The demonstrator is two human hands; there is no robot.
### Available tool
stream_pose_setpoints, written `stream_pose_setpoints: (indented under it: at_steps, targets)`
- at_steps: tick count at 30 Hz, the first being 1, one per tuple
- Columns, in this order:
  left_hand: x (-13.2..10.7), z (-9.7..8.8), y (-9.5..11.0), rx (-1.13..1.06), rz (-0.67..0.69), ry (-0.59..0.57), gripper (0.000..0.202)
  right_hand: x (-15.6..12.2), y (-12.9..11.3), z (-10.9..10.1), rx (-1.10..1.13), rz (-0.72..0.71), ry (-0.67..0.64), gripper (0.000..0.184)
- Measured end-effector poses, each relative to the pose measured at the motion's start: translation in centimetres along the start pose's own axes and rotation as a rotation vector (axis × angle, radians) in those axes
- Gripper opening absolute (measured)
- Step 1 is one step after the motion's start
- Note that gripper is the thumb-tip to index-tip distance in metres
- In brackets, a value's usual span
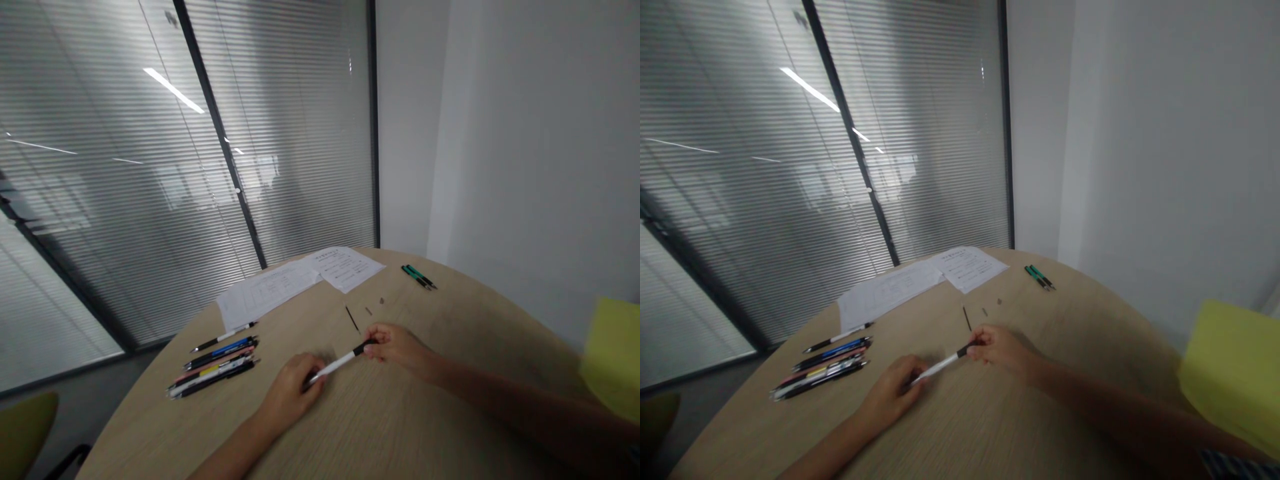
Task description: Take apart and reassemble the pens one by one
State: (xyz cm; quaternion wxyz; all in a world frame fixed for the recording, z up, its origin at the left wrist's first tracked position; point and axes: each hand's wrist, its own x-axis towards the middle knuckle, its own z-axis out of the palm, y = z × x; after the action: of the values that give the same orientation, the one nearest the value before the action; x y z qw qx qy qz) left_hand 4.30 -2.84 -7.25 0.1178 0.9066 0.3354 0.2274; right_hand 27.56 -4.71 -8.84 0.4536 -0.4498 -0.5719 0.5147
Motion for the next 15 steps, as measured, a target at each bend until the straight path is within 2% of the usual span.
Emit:
stream_pose_setpoints:
  at_steps: [5, 12, 15]
  targets:
    - [0.1, 0.1, 0.0, 0.005, 0.020, -0.001, 0.013, 0.3, 0.2, 0.1, -0.036, -0.003, -0.021, 0.012]
    - [0.2, 0.6, -0.4, 0.057, 0.027, -0.007, 0.011, -0.1, -0.3, 3.0, -0.055, -0.092, -0.013, 0.005]
    - [0.2, 0.7, -0.4, 0.075, 0.021, -0.001, 0.010, -0.1, 0.0, 3.8, -0.044, -0.049, 0.033, 0.009]
